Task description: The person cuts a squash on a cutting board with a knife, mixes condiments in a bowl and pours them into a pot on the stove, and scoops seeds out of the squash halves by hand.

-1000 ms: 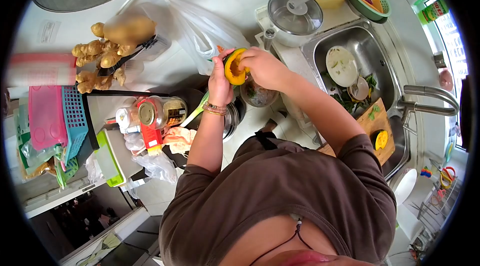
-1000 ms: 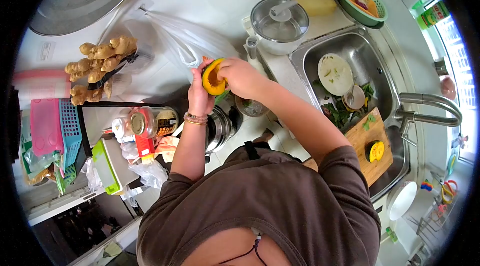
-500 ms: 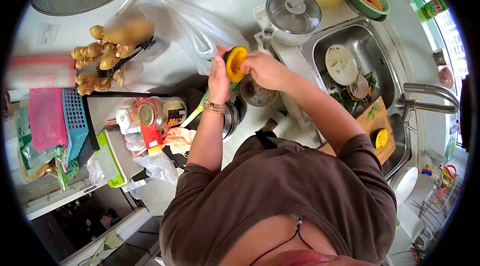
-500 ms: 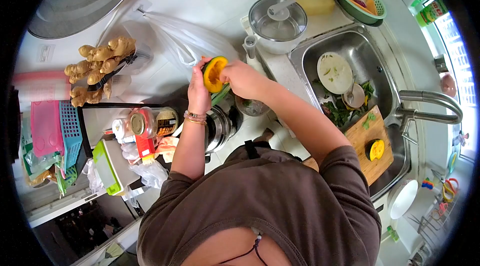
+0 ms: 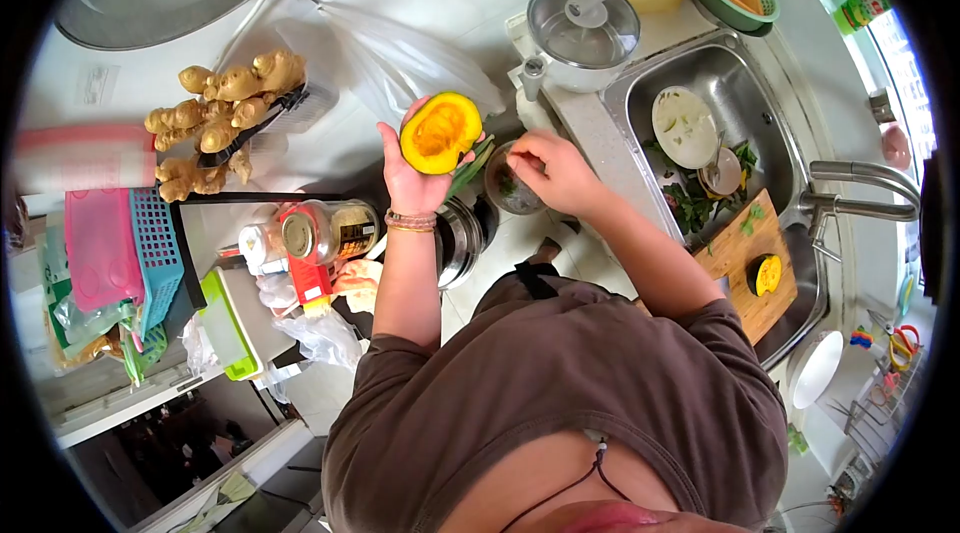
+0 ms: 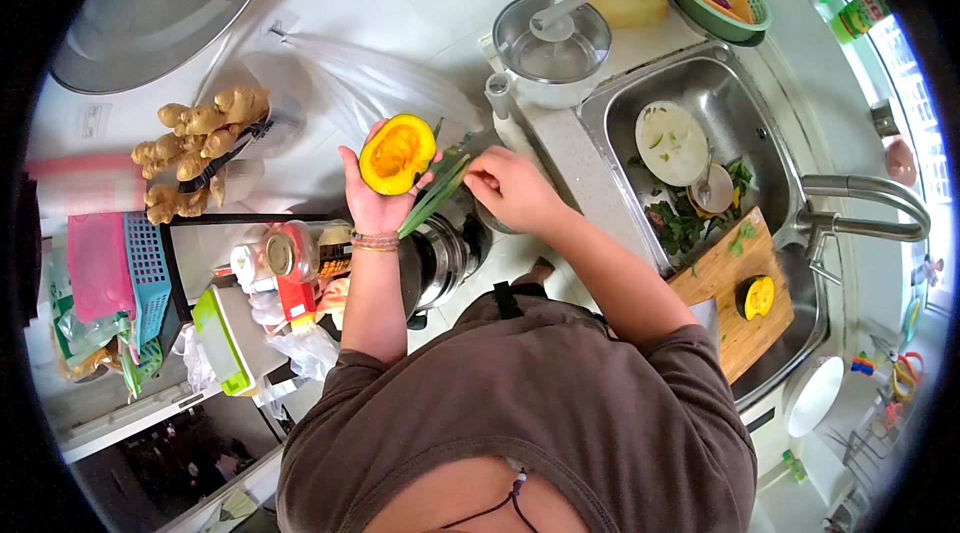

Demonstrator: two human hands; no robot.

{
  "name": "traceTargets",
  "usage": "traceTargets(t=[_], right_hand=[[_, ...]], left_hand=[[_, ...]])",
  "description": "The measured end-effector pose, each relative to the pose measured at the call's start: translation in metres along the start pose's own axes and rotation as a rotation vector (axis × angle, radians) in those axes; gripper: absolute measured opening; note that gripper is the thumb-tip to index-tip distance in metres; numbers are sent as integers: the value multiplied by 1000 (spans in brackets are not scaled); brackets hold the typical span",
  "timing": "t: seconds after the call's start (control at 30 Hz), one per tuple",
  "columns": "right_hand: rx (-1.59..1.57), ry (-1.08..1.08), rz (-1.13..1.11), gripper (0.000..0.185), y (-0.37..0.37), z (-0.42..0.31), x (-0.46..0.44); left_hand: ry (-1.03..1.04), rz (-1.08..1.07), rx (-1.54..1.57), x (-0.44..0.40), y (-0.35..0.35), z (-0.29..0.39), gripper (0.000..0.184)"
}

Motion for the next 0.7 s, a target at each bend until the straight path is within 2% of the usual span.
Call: traceTargets(t=[0.03,0.07,0.1,0.13,0.17,0.33,0.4,0.43,0.47,0.53,0.57,0.6,0.67,0.7], right_hand=[[-3,18,25,21,3,12,7],[-121,161,55,24,2,30,16],[-233,302,92,26,-2,42,26],[-341,445,138,29,-12,49,36],[-425,488,264,35,-29,49,44],[-73,378,582,20,-153,55,98],[259,401,748,20,-195,53,129],[389,462,740,10,-206,61,145],[518,530,726,10,-213,73,164],[855,795,6,40,-177,129,189],[857,877,-101,62,-173,136,199],[962,654,93,57,-178,115,192],[644,430,466,45,-206,94,189],[674,376,590,37,-218,67,189]], left_hand=[[-34,-35,44,1,3,-2,70],[-73,-75,87,1,8,-6,71],[-74,-6,118,-2,5,-9,73],[-132,-206,152,-2,14,-12,73],[-158,-216,165,-3,13,-16,73],[-288,-267,80,-17,48,-50,74],[-338,-291,20,-24,71,-69,75],[-369,-296,6,-27,82,-81,75],[-400,-298,-7,-31,91,-93,75],[-552,-396,27,-33,110,-121,77],[-621,-434,53,-36,123,-133,77],[-673,-470,83,-42,138,-143,77],[-757,-505,51,-44,156,-166,76],[-806,-502,29,-46,163,-178,76]])
Point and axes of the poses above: each hand's wrist, its own x-axis away from the middle knuckle, its own y-axis out of the palm, z = x × y, the point moved 7 cm from there along -x, towards the middle knuckle, and after that the axes turned 10 degrees about -y, right-handed, at the moved point
